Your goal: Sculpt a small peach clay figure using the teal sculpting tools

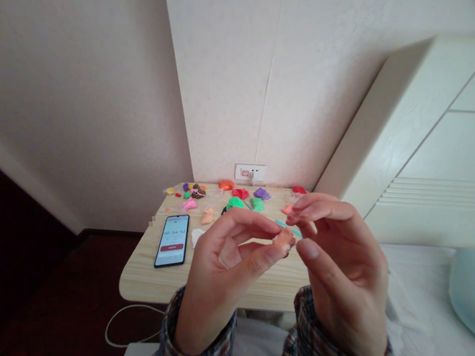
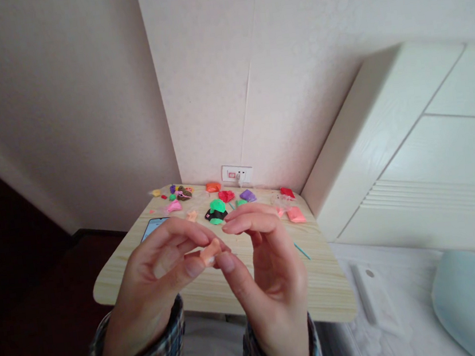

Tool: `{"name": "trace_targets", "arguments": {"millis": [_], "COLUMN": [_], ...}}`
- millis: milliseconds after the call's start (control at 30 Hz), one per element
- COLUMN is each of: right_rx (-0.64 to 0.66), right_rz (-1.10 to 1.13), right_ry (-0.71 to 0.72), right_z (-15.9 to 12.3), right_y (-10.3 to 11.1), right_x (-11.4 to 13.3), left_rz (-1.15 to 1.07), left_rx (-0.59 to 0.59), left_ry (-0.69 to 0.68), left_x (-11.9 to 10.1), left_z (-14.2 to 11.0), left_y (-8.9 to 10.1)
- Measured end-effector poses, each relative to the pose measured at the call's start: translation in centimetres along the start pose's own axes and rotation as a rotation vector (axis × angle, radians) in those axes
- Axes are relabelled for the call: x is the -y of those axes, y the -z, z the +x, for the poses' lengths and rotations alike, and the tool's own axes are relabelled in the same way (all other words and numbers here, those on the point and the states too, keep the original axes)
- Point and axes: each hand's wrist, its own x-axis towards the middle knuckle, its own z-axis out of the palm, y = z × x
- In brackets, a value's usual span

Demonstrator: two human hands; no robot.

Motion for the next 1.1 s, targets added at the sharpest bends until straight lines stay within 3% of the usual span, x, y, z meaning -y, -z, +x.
{"name": "trace_targets", "arguments": {"millis": [900,1100], "right_rx": [-0.010,0.024], "right_rz": [-0.104,-0.028], "right_ry": [0.027,0.029], "right_z": [-0.06,0.04], "right_y": [-0.26,0.44], "right_x": [0.22,-0.23], "left_rz": [-0.019,-0.096], "left_rx": [-0.007,0.072], "left_ry": [0.006,0.021], "left_x": [-0.01,0.14], "left_z": [-0.06,0.04], "left_y": [-0.05,0.10]}}
